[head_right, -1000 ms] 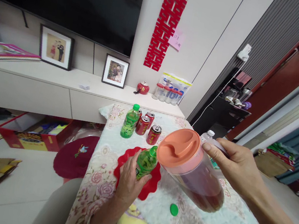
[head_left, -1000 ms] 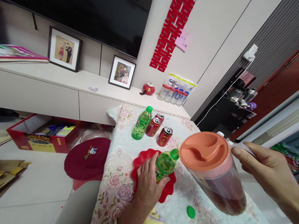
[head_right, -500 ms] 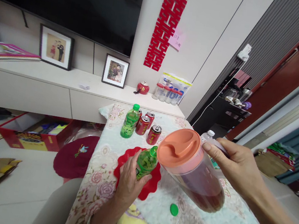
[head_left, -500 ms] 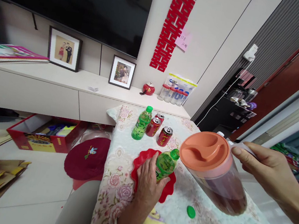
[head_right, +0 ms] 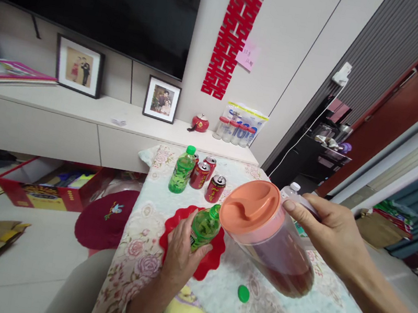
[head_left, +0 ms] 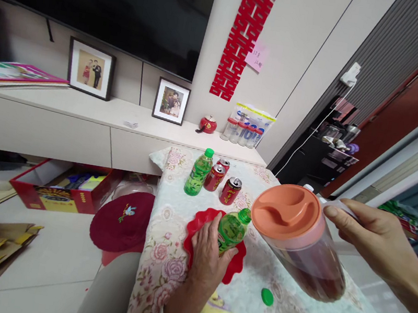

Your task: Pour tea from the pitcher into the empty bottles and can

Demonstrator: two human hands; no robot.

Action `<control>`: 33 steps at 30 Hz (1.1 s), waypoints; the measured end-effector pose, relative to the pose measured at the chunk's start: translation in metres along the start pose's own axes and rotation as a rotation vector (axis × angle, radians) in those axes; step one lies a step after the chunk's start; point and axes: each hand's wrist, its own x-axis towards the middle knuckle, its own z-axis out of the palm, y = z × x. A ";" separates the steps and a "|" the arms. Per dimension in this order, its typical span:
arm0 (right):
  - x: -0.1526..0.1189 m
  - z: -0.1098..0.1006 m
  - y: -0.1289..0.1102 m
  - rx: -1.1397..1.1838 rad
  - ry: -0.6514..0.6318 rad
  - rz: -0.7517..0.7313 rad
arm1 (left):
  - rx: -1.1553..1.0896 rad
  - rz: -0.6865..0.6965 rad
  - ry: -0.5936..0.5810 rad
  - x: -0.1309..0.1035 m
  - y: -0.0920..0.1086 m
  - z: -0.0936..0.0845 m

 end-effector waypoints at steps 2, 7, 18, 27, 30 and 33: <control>0.000 -0.001 -0.001 0.031 -0.041 0.040 | -0.003 0.000 0.001 0.000 -0.001 0.000; -0.001 -0.001 -0.002 0.061 -0.052 0.068 | -0.018 0.004 0.008 -0.001 -0.002 0.002; 0.001 -0.001 -0.003 0.041 -0.059 0.085 | -0.009 0.046 0.026 0.000 -0.003 0.002; 0.001 0.000 -0.006 0.042 -0.061 0.084 | -0.020 0.038 0.024 -0.001 -0.003 0.003; 0.000 -0.001 -0.007 0.039 -0.057 0.082 | -0.016 0.042 0.018 0.000 -0.004 0.002; -0.001 -0.002 -0.006 0.036 -0.055 0.072 | -0.014 0.046 0.019 0.000 -0.003 0.002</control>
